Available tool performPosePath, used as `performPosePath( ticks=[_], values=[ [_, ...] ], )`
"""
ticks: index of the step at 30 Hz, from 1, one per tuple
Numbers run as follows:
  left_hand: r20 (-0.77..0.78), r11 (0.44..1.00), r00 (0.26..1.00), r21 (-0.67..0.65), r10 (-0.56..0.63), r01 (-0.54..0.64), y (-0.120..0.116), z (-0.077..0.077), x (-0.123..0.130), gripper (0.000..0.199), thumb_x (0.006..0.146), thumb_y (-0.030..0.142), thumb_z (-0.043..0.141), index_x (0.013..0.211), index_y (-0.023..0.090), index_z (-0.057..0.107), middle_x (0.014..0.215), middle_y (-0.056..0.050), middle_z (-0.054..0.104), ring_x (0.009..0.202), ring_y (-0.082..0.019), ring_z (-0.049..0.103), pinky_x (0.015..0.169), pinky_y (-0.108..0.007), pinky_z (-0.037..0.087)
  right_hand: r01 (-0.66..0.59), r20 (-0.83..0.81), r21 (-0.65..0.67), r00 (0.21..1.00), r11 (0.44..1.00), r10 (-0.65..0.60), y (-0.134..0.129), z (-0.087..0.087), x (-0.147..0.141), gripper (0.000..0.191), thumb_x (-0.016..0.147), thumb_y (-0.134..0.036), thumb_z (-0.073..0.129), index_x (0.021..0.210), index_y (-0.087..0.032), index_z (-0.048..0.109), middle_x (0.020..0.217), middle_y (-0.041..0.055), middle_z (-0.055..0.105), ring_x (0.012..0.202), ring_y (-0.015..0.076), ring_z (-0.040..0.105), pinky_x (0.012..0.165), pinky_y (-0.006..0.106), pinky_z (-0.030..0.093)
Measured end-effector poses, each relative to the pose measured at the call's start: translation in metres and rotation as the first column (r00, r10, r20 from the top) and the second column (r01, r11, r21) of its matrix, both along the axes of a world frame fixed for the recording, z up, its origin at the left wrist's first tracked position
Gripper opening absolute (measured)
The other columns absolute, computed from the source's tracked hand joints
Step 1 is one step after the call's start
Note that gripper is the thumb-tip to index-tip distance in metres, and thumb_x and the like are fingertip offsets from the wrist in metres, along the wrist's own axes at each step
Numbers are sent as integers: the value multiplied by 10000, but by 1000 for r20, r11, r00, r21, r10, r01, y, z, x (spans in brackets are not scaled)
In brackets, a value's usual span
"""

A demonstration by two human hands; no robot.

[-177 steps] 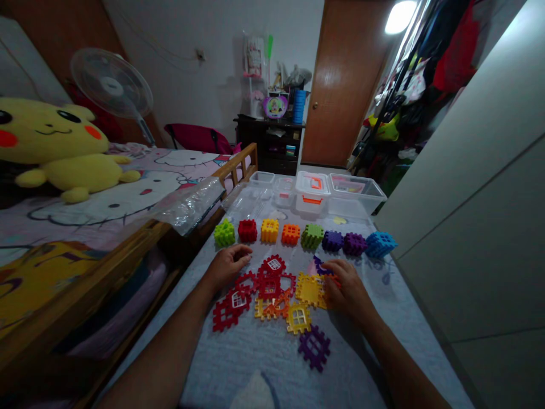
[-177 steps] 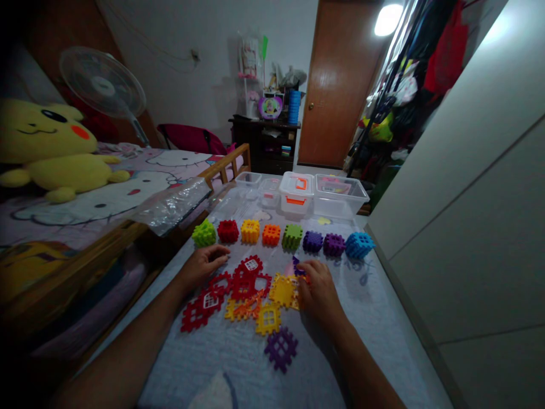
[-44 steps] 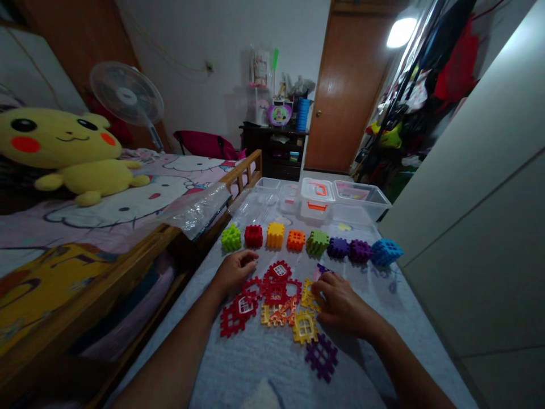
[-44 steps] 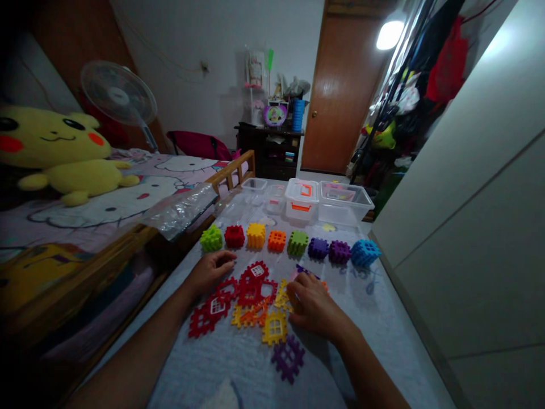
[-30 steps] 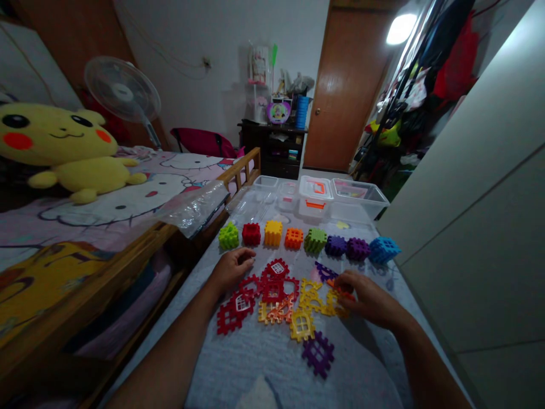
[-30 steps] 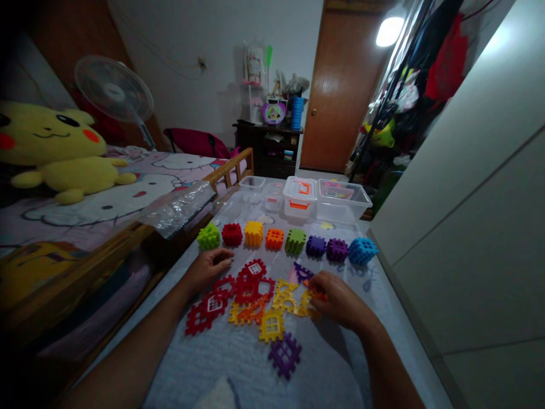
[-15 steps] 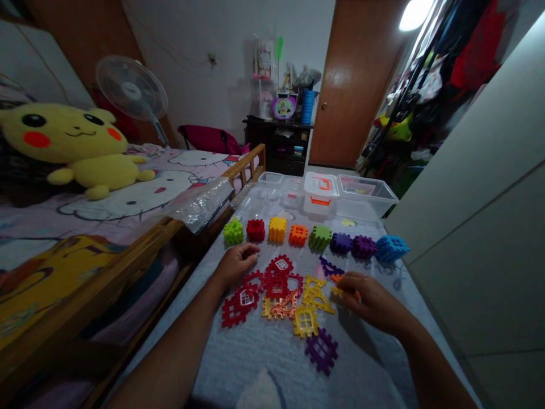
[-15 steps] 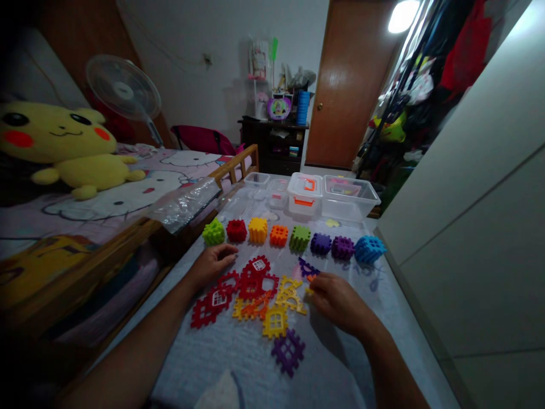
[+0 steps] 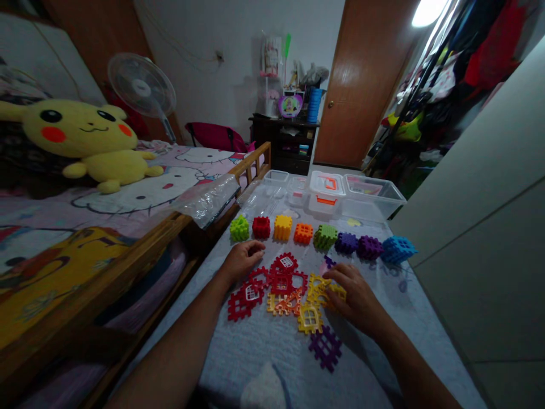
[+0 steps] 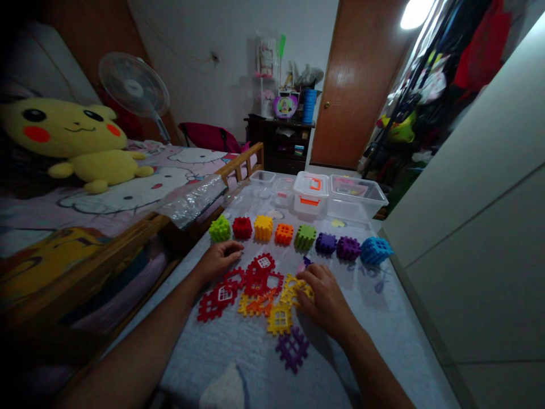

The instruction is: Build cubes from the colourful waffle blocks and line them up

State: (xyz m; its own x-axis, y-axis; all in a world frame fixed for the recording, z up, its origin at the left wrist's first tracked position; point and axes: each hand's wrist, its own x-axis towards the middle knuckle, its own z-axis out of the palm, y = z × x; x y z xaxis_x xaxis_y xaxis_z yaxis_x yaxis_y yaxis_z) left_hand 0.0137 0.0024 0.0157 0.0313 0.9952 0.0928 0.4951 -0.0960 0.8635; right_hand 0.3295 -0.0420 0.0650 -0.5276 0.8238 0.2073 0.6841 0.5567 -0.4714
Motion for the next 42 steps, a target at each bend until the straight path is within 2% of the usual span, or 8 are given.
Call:
performPosePath(
  ticks=[5,10,15,19,22,29,34,42],
  values=[
    [0,1000,1000,7,15,-15,1,-1,1,258,740,346,596,898,157,676,778,-30,680,725,-179,623,684,-286,484,-178,23,-21,984,984,178,-24,5,-41,202,838,-269,606,1034,-221,628,1052,69,588,988,234,484,885,390,391],
    [-6,1000,1000,11,23,-23,-1,4,3,268,732,360,599,891,160,681,776,-32,687,714,-180,623,686,-293,487,-155,150,-16,976,988,156,-32,0,-60,182,798,-277,655,966,-210,628,1008,59,599,974,243,465,878,397,376],
    [-11,999,999,-12,33,-33,-2,7,3,293,725,383,600,895,159,682,774,-36,687,717,-187,620,692,-302,484,-183,86,53,980,982,178,-28,-6,-58,113,895,-245,534,853,-204,630,904,51,618,900,209,490,835,366,383],
    [4,999,999,-22,37,-37,-1,7,4,305,710,393,607,887,158,686,783,-40,693,716,-188,620,691,-305,486,-112,-137,76,983,991,121,-19,-11,-47,194,933,-222,451,897,-195,640,857,58,644,833,189,543,778,326,421],
    [6,999,999,-34,40,-40,-1,8,4,311,698,395,609,883,158,685,769,-38,687,714,-190,617,682,-306,482,57,-268,-34,961,998,-64,-6,-13,-29,205,920,-252,447,968,-193,637,869,59,671,808,181,599,740,299,452],
    [16,999,1000,-39,22,-21,-2,10,5,306,703,391,605,892,163,682,801,-43,700,744,-201,633,697,-312,487,274,-157,-309,930,911,-333,32,-10,41,241,843,-378,464,816,-198,623,704,15,648,634,167,576,580,270,439],
    [11,999,1000,-32,22,-21,-1,8,4,297,705,379,612,891,160,686,790,-47,702,736,-204,636,686,-314,490,268,-120,-357,937,895,-328,42,-13,69,223,803,-370,493,763,-186,612,655,-2,610,599,149,544,556,260,413],
    [1,1000,1000,-27,7,-7,0,2,1,300,721,382,609,908,161,688,762,-34,686,700,-190,622,665,-300,485,275,15,-306,959,912,-284,43,-20,70,205,793,-343,524,818,-184,650,718,8,633,640,155,556,565,264,410]
  ],
)
